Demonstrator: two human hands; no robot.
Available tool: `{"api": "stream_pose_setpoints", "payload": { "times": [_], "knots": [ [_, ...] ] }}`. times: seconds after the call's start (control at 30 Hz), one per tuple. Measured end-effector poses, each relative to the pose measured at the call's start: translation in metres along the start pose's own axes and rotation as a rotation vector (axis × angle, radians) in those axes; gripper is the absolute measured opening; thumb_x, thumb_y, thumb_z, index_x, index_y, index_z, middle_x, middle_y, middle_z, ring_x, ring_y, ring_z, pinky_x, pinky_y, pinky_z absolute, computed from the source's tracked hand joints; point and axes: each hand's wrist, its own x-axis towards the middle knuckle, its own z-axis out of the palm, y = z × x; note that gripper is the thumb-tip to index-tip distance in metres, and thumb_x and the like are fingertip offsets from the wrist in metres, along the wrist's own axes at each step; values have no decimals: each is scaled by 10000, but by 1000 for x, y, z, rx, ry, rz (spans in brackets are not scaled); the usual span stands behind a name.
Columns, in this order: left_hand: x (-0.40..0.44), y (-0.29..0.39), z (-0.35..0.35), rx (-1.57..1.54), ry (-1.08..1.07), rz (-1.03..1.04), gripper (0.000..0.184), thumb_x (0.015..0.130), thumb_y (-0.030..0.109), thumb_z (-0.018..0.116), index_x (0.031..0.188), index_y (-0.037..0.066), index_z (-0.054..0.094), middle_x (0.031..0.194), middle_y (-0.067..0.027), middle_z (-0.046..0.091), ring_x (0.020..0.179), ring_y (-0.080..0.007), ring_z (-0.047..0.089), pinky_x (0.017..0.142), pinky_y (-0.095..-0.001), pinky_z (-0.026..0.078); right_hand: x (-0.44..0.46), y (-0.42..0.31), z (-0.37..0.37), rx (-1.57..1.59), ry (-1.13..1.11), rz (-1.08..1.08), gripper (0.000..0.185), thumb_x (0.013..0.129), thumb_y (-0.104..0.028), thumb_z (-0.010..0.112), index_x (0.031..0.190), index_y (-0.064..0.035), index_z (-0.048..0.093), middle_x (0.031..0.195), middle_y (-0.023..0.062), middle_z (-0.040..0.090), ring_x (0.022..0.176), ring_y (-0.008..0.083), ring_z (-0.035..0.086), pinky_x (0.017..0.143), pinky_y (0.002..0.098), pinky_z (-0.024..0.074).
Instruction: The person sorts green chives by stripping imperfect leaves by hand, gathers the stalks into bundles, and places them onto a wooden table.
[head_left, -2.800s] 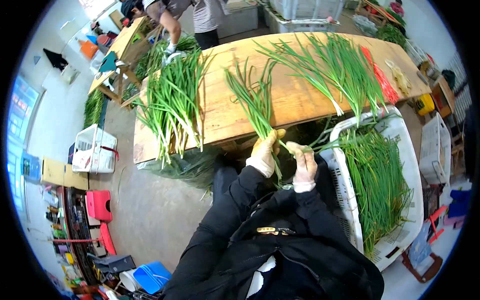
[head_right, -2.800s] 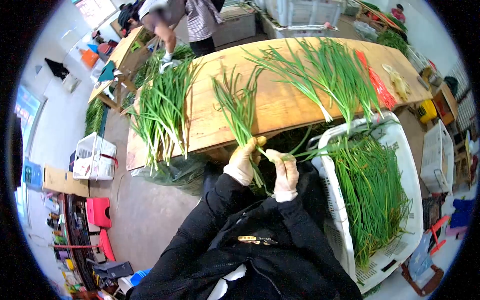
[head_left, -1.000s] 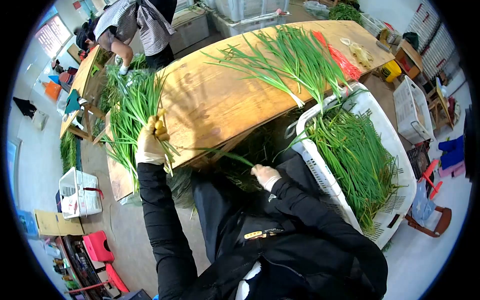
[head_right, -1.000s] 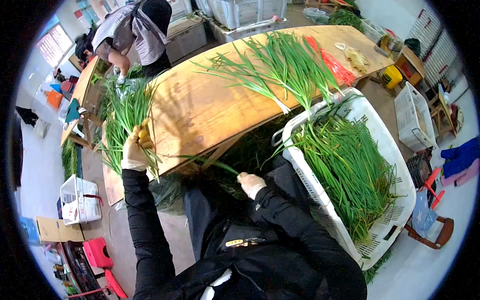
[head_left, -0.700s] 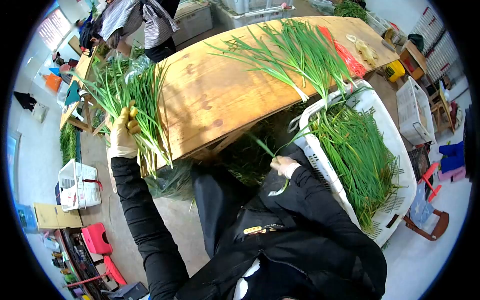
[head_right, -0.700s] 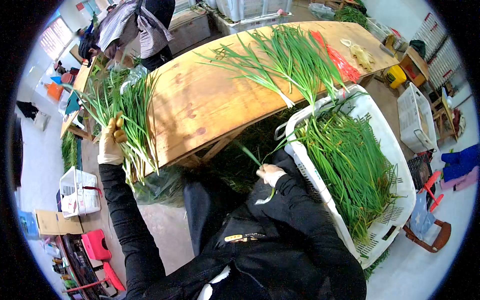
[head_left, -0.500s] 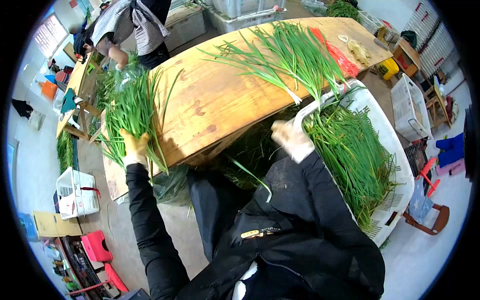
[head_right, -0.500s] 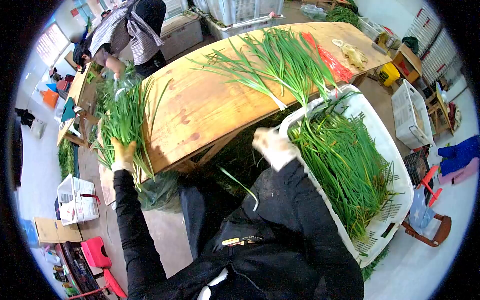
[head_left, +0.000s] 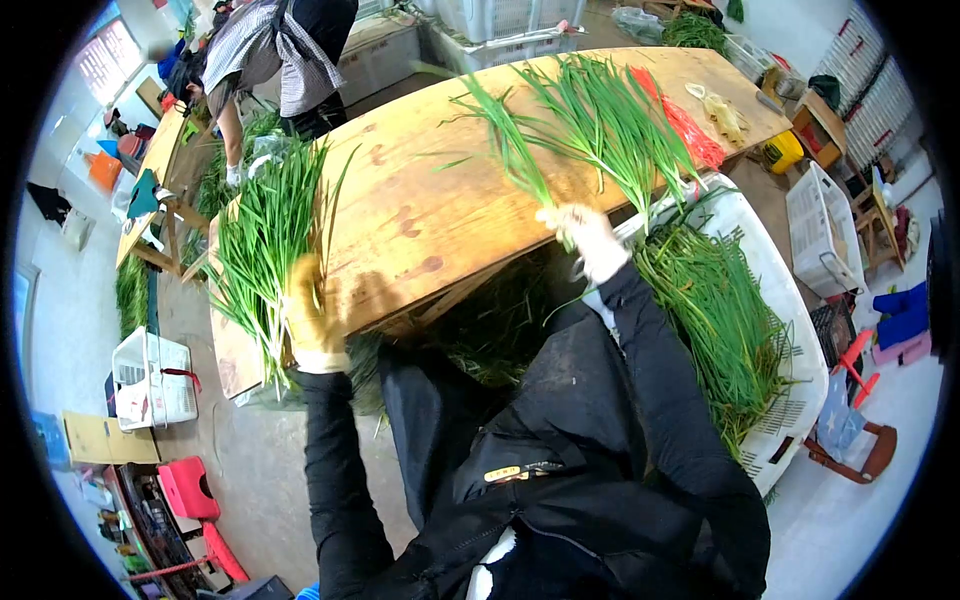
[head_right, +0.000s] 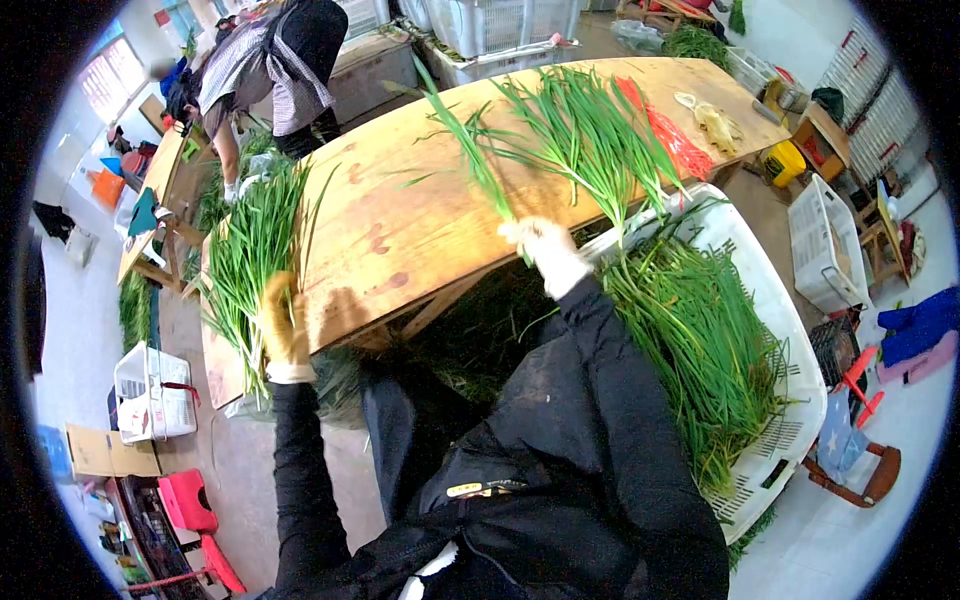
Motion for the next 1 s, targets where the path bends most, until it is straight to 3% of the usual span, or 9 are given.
{"api": "stream_pose_setpoints", "payload": {
  "times": [0.03,0.07,0.2,0.47,0.57,0.7,0.8,0.87,1.0],
  "knots": [
    [-23,-33,15,-667,-59,-352,298,787,119,555,1074,62,503,1039,-101,535,893,-174,516,789,-261,428,-15,5,9,-98,40,-1,129,817,-100,500,874,-19,583,759,6,586,577,40,444,525,160,362],
    [-16,43,29,-438,-279,-530,260,823,138,522,1064,41,506,959,-83,568,793,-137,540,729,-226,437,-32,9,18,-196,78,0,158,826,-118,502,912,-14,583,759,-3,578,571,39,434,525,161,360],
    [-36,71,94,-1022,-546,-892,459,824,175,514,1188,-54,354,1072,-147,531,820,-122,548,697,-196,420,-68,19,25,-211,94,-101,193,844,-142,485,971,-26,571,768,-17,581,593,18,440,528,148,358],
    [-39,97,166,-1174,-444,-940,239,804,166,553,1002,35,524,990,-69,585,746,-81,538,628,-182,420,-89,14,14,-102,-129,174,243,841,-196,512,1012,-23,525,804,6,595,663,42,506,593,167,413],
    [-40,96,169,-1143,-438,-978,206,795,112,553,985,36,536,947,-66,600,676,-74,527,559,-174,395,-82,16,20,-25,-117,41,294,791,-161,587,1020,4,504,901,33,569,789,78,507,718,198,410],
    [-48,87,170,-1141,-293,-1035,163,794,101,555,944,39,553,897,-57,604,638,-84,512,522,-165,376,-74,31,40,-247,92,-178,131,764,-134,615,811,-19,574,755,32,541,706,95,501,674,224,411],
    [-50,75,165,-1208,-179,-1052,140,798,93,548,924,31,554,870,-51,599,656,-96,517,528,-178,390,-83,36,52,36,154,-123,150,819,-138,533,839,7,564,809,55,596,749,107,533,676,243,421],
    [-47,66,156,-1251,-96,-1114,124,804,84,536,915,33,554,851,-51,592,684,-110,524,538,-199,404,-101,22,51,-182,181,-185,182,857,-125,431,835,-2,563,810,74,605,752,149,556,698,251,428],
    [-41,56,133,-1180,-139,-1008,136,770,57,562,890,-7,560,860,-93,615,567,-67,468,466,-171,328,-150,84,23,40,-138,60,244,876,-166,377,822,-5,552,797,96,581,788,194,558,726,278,432]
  ]
}}
